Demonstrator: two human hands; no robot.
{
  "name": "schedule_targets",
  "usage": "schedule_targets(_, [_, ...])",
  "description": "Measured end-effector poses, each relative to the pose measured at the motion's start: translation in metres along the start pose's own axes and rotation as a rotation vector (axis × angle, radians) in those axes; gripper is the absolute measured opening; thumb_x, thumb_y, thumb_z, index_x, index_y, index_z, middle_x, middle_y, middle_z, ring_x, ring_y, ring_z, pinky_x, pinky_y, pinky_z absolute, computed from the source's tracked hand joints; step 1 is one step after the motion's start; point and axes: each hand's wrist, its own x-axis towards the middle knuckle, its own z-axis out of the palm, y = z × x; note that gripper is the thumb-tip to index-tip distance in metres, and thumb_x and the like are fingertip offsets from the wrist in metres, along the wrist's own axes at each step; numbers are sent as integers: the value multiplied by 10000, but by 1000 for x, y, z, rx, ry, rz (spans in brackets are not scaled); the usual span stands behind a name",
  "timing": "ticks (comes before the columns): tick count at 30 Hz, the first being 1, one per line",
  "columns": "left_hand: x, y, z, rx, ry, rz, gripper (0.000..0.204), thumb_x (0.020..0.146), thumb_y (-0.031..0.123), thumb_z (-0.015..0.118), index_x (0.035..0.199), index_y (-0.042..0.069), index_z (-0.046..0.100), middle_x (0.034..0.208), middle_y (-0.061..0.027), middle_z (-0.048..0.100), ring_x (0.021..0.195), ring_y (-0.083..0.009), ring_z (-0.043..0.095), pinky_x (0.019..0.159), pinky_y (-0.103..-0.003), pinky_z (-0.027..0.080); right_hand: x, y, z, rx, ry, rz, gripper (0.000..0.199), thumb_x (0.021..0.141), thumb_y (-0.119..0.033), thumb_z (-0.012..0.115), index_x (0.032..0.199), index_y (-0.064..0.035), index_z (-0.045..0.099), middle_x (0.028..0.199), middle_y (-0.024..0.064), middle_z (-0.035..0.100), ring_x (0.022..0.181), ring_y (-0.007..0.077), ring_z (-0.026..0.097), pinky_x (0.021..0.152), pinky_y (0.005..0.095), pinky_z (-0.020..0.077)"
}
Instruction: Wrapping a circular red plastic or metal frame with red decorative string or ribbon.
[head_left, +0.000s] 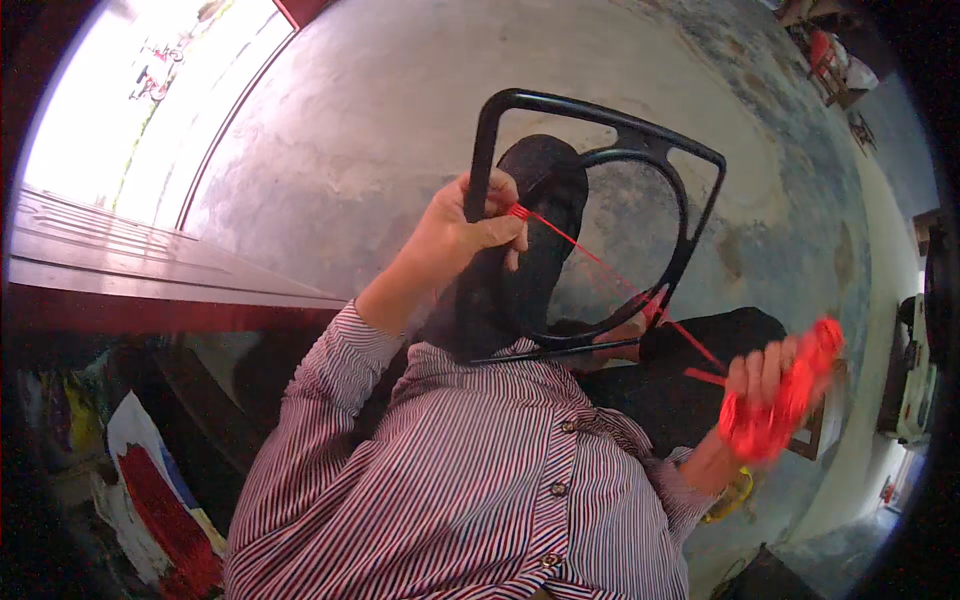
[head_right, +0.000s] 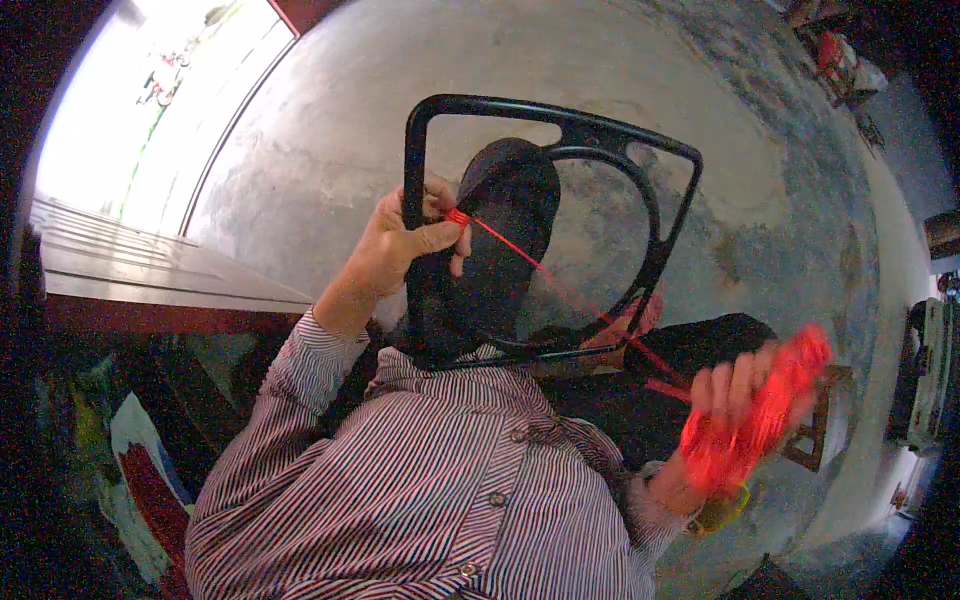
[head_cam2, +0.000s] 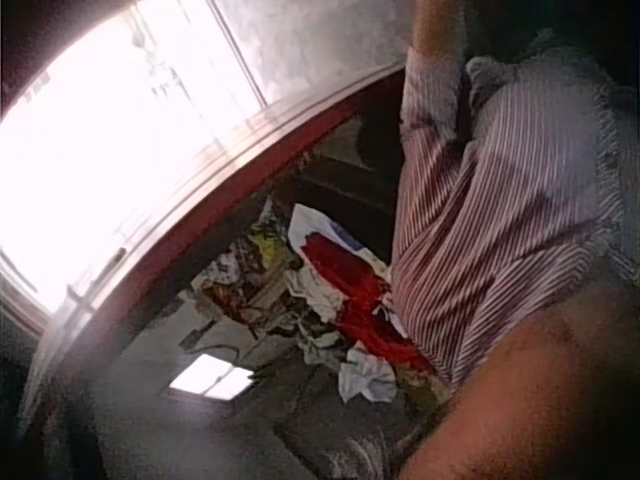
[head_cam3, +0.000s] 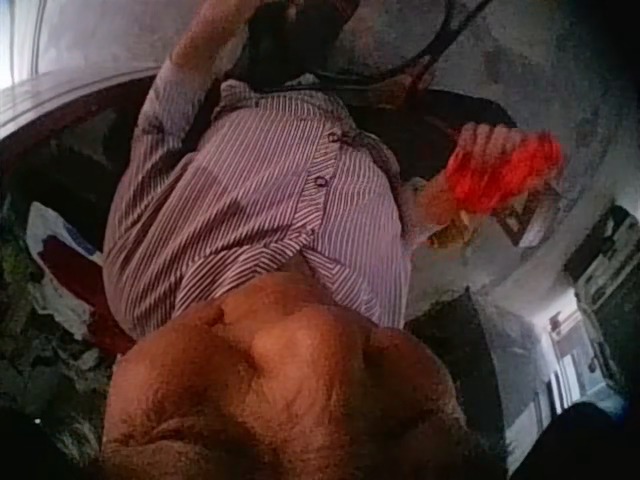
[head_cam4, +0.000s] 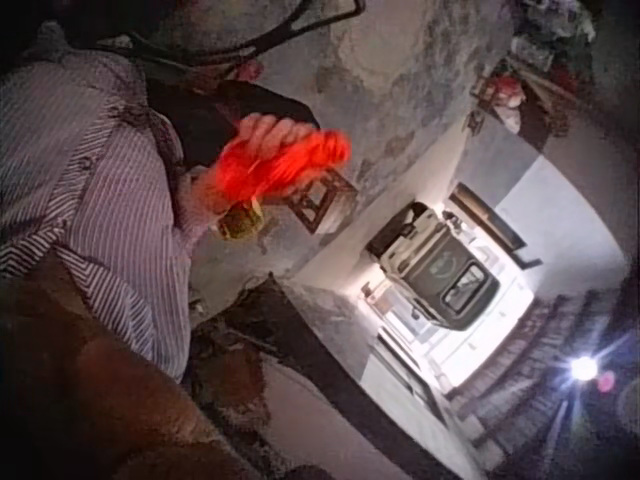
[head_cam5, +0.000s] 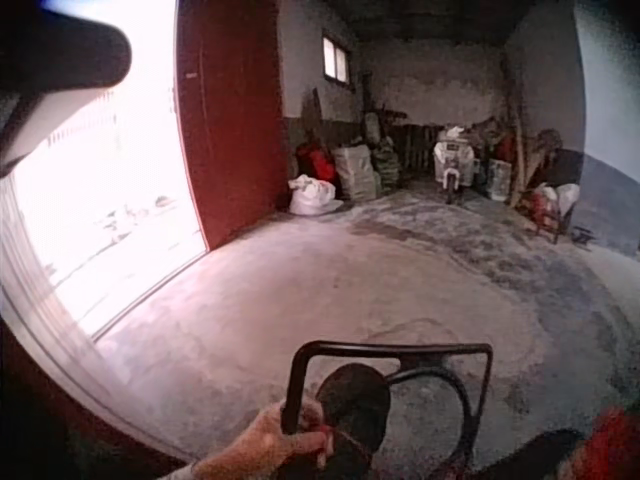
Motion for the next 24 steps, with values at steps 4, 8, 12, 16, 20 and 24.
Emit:
schedule_targets(4, [5,2,17,104,-28,-98,141,848,31,600,978,23,544,742,-108,619,592,-173,603,569,-273,485,12,7,-46,-3,180,-64,398,905,-351,525,1101,-4,525,955,134,633,838,284,627,708,442,505])
schedule_targets(8, [0,8,23,236,-58,-136,193,829,48,632,998,-3,554,810,-108,637,693,-188,624,672,-295,500,30,57,-12,-214,537,51,550,809,-179,605,1294,22,442,1234,154,547,1146,313,534,1026,430,387])
schedule_targets(12, [-5,21,39,786,-91,297,388,752,-37,596,1133,-64,523,1203,-149,527,1055,-251,560,898,-341,455,69,87,37,-615,175,264,554,769,-84,700,1258,18,462,1111,108,592,1011,173,589,893,336,471])
schedule_targets(16, [-4,24,66,695,-142,419,597,685,-109,559,1272,-22,502,1476,-123,285,1282,-258,407,1031,-323,371,97,99,51,-853,326,318,428,779,-127,721,1132,-6,510,954,59,613,866,108,597,750,262,496])
schedule_targets(20, [6,12,39,843,-268,513,722,704,-72,651,1369,-24,375,1439,-113,356,1339,-238,341,1084,-341,297,92,104,16,-767,213,190,277,803,-146,689,987,-4,538,868,60,616,748,109,592,651,256,491])
schedule_targets(24, [-4,20,46,0,-353,126,868,726,43,737,1441,10,246,1451,-93,339,1335,-192,331,1096,-312,254,70,143,-45,-20,249,194,319,872,-259,548,1023,20,585,919,109,643,870,242,634,869,370,490])
